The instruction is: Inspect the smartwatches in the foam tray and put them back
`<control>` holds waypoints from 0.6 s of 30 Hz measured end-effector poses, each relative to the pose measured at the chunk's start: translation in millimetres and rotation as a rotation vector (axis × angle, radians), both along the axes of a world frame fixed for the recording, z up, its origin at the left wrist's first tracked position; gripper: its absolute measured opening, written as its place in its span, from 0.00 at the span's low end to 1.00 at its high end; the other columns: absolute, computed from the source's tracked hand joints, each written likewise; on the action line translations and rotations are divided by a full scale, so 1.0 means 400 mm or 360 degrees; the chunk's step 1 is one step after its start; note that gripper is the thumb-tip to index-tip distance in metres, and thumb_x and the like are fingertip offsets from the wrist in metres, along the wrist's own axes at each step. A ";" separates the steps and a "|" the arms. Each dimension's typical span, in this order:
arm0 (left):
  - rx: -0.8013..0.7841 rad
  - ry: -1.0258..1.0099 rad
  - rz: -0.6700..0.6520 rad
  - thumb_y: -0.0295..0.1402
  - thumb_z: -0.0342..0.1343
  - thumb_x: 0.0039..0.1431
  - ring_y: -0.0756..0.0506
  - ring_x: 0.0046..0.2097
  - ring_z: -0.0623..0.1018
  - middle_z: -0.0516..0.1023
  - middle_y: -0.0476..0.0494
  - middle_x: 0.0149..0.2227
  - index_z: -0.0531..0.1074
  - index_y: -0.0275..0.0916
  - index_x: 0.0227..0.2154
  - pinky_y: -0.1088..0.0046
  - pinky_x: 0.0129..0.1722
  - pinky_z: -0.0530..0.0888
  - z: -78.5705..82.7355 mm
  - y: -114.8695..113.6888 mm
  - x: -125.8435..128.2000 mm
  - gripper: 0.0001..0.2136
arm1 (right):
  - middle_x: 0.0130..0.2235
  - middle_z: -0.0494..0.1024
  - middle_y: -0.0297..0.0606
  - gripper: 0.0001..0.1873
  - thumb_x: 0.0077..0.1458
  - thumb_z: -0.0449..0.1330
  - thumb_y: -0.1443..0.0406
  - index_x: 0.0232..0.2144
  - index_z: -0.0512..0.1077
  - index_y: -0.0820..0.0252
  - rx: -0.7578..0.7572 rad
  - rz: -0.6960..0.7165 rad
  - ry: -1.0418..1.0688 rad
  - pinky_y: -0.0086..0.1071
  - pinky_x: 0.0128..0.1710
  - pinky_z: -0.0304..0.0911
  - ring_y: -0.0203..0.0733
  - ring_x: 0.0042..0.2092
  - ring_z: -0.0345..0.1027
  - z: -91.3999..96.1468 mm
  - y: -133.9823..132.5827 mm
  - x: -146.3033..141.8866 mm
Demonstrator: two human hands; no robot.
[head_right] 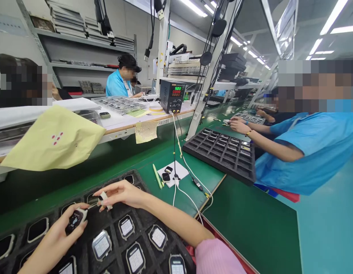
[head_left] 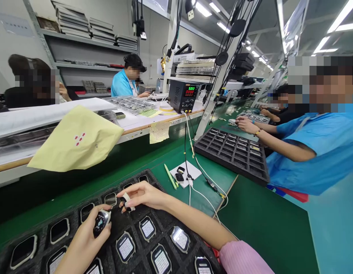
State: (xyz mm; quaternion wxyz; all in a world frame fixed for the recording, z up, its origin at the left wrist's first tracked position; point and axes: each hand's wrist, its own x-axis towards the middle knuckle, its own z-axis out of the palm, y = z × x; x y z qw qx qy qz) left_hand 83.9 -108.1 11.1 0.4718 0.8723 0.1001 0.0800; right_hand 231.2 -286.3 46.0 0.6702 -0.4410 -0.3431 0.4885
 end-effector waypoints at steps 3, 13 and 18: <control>0.0001 -0.0056 0.0072 0.43 0.53 0.51 0.39 0.48 0.75 0.77 0.43 0.42 0.66 0.41 0.43 0.66 0.44 0.73 0.014 -0.020 -0.002 0.18 | 0.35 0.76 0.43 0.27 0.41 0.73 0.63 0.45 0.75 0.66 -0.0016 -0.0009 -0.0023 0.31 0.36 0.61 0.43 0.36 0.71 0.000 0.000 0.002; -0.0107 -0.0014 0.0067 0.41 0.55 0.49 0.42 0.34 0.77 0.77 0.47 0.32 0.67 0.41 0.40 0.69 0.33 0.73 0.031 -0.036 -0.008 0.16 | 0.35 0.75 0.41 0.27 0.45 0.71 0.61 0.48 0.74 0.65 -0.0013 0.0082 -0.0186 0.29 0.36 0.61 0.39 0.35 0.69 0.004 -0.006 -0.002; -0.0514 0.0106 0.0025 0.40 0.55 0.51 0.50 0.22 0.72 0.74 0.49 0.34 0.61 0.41 0.47 0.73 0.23 0.70 0.044 -0.048 0.000 0.20 | 0.37 0.76 0.43 0.27 0.45 0.70 0.62 0.47 0.73 0.65 -0.0122 0.0032 -0.0147 0.32 0.38 0.64 0.43 0.38 0.72 -0.001 0.004 -0.003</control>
